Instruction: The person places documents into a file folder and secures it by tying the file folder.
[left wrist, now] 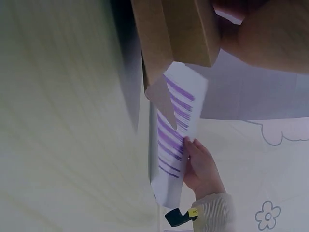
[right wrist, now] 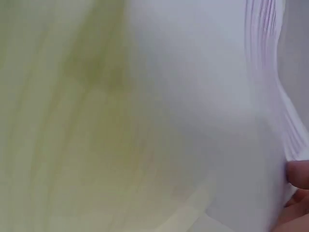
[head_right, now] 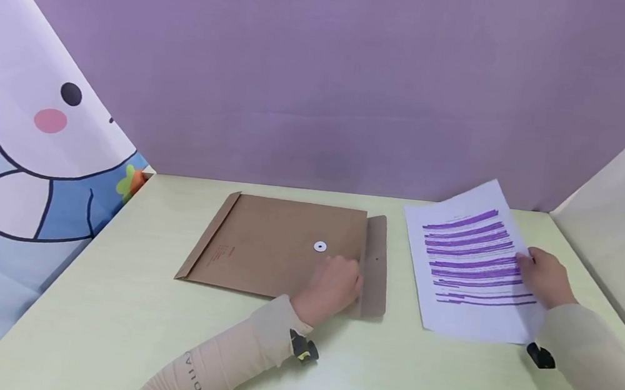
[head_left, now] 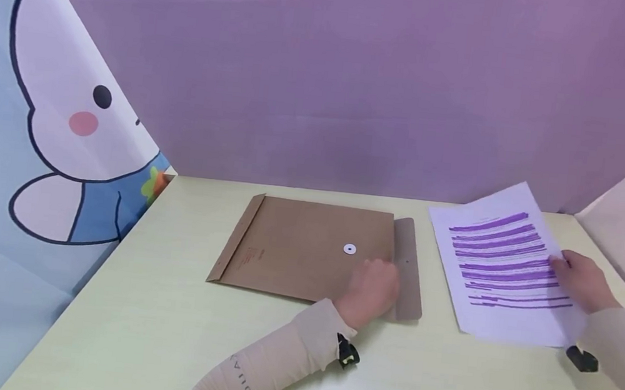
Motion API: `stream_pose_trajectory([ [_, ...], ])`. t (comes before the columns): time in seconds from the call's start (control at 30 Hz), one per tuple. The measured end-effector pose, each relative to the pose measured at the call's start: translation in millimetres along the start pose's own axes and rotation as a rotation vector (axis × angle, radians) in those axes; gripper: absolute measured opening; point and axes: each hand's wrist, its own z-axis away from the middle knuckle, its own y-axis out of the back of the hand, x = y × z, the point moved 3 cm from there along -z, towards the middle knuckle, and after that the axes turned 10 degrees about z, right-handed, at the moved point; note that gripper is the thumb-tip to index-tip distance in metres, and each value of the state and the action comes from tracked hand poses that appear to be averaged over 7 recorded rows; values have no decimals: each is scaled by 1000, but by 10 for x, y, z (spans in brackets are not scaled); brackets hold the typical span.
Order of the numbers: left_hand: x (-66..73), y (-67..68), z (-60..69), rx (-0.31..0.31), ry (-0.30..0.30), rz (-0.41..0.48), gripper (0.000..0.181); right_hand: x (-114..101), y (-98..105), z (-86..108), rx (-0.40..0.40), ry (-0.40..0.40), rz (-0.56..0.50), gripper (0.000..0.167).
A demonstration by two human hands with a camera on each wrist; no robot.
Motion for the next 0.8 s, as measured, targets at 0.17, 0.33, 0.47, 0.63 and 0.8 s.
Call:
stream_pose_trajectory([
  [0.17, 5, 12, 8, 11, -3, 29, 26, 33, 172, 95, 141, -29, 2, 41],
  [0.33, 12, 20, 13, 14, 3, 32, 26, 72, 361, 208, 200, -173, -54, 55],
  [0.47, 25, 23, 23, 9, 13, 1, 28, 43, 442, 306, 258, -248, -124, 60],
  [0.63, -13, 74, 36, 81, -65, 77, 35, -148, 445, 444, 354, -225, -358, 38],
  [0.8, -258, 305, -15, 201, -148, 389, 32, -549, 370, 505, 348, -110, -573, 14],
])
